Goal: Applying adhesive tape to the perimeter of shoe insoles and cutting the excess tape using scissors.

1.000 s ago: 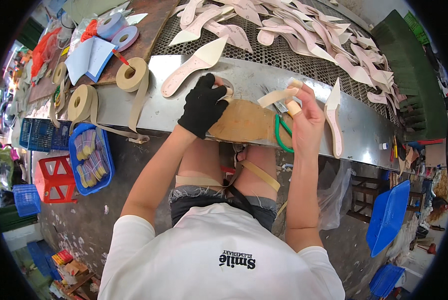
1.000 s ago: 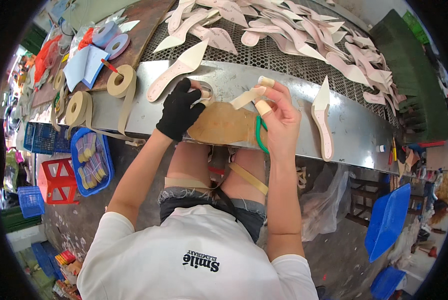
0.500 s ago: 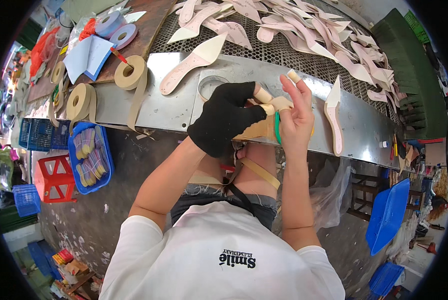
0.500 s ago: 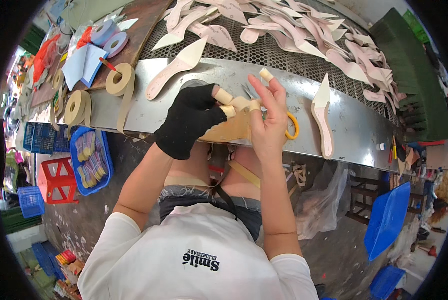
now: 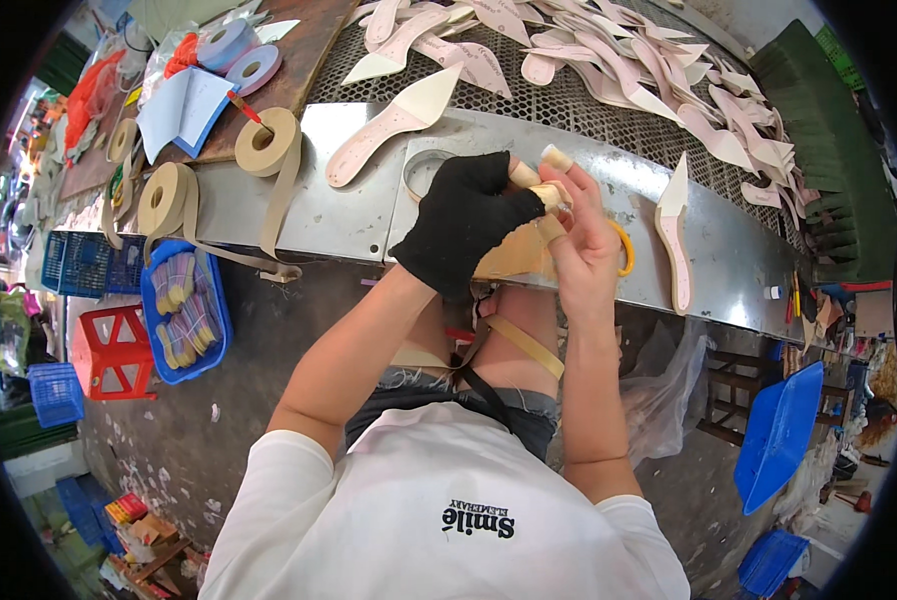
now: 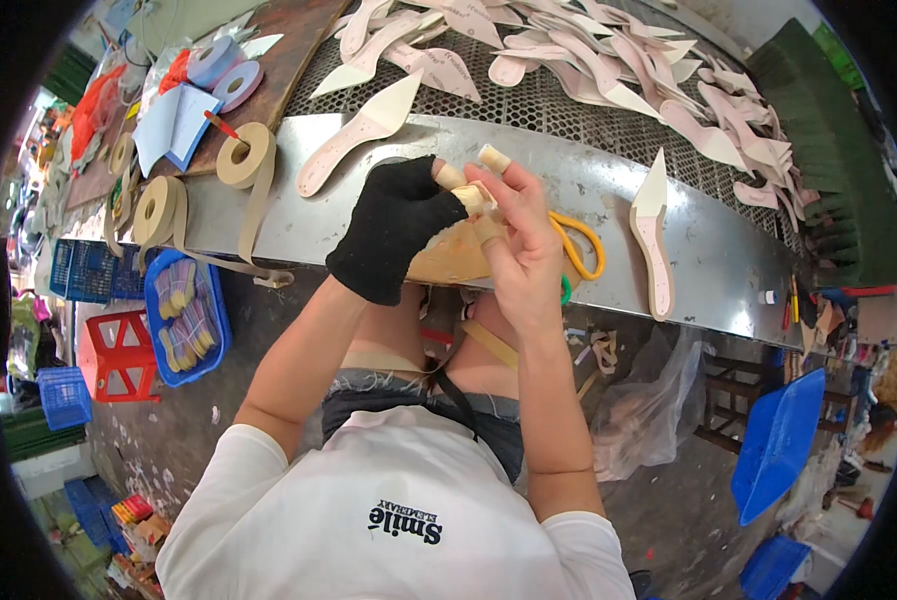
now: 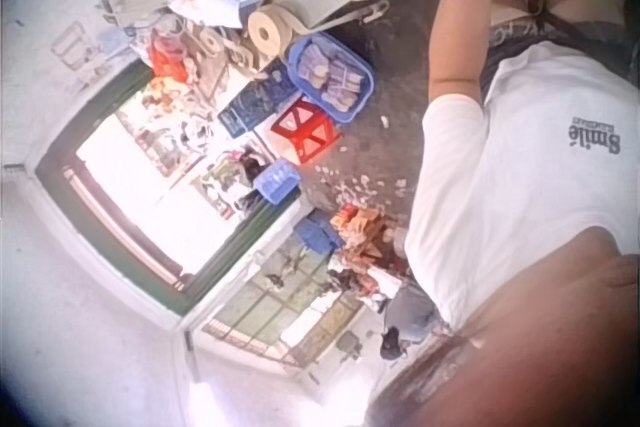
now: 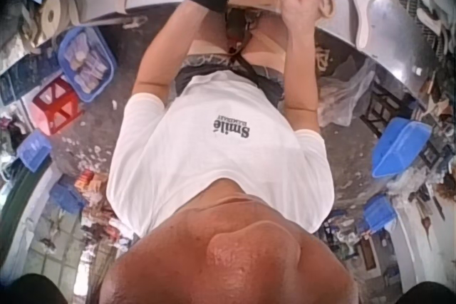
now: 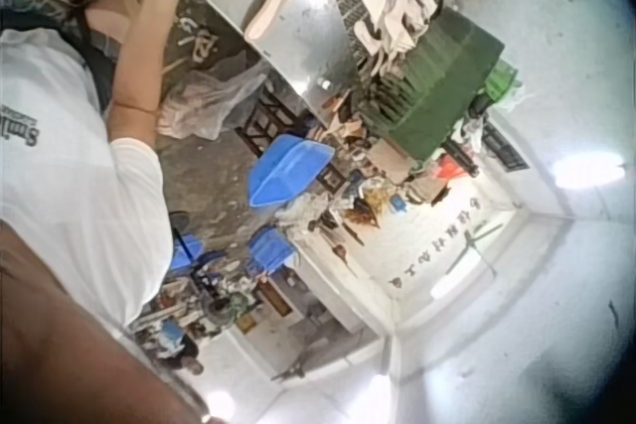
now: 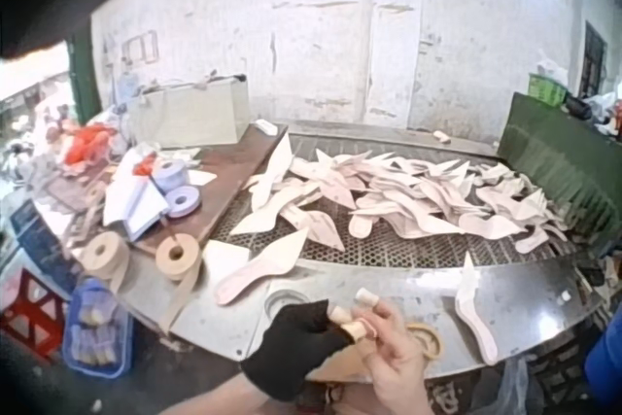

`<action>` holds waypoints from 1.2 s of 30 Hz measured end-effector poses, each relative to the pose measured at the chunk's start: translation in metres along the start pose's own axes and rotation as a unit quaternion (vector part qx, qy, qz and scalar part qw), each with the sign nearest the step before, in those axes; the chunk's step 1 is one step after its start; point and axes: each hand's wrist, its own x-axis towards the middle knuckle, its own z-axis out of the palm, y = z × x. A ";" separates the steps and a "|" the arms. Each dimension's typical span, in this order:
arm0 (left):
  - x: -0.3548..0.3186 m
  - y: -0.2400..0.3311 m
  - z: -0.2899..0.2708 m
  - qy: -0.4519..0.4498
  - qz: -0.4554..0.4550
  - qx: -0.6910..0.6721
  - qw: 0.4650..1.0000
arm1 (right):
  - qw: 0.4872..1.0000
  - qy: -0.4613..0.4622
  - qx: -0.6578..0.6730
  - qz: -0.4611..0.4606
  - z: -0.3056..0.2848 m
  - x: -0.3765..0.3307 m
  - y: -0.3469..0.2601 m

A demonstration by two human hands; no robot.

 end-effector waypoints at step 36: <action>-0.032 0.010 -0.011 0.011 0.225 0.228 0.947 | 0.993 0.015 0.105 0.047 -0.019 0.019 0.005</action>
